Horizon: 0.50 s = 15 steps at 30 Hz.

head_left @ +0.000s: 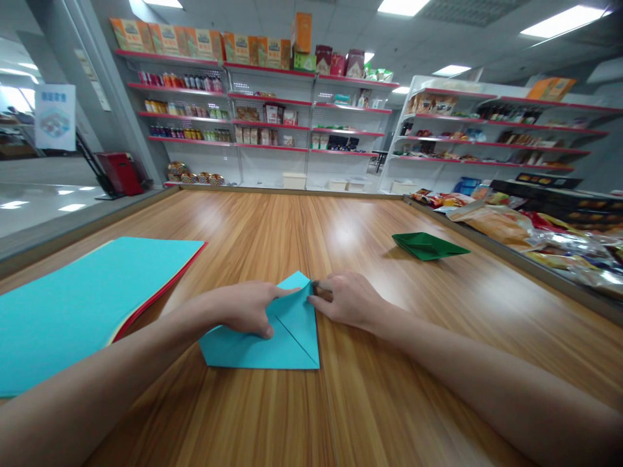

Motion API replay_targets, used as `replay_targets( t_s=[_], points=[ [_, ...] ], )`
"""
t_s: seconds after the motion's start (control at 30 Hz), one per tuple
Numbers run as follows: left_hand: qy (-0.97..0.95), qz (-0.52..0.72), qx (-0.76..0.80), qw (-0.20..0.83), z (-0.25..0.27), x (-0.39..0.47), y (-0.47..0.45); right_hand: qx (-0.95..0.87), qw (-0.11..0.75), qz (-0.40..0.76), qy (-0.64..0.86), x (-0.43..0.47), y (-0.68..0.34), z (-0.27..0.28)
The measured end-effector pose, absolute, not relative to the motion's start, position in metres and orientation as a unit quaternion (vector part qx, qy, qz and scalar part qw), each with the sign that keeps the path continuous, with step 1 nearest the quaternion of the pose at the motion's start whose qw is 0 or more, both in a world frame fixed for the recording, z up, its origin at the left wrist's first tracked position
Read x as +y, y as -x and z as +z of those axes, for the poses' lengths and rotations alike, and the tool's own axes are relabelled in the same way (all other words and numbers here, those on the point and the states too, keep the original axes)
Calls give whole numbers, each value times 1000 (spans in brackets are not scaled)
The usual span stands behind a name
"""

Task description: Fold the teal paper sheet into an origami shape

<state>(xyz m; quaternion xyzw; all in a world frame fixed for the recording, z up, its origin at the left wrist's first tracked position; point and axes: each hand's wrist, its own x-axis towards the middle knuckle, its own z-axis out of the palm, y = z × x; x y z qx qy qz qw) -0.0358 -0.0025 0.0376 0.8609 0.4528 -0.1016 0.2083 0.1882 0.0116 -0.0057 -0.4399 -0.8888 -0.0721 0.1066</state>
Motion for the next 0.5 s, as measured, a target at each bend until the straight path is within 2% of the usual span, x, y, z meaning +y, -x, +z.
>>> replay_targets(
  t_s=[0.5],
  points=[
    [-880,-95,433,168,35,-6,36,-964,111,-35,241,-20,-152,-2]
  ],
)
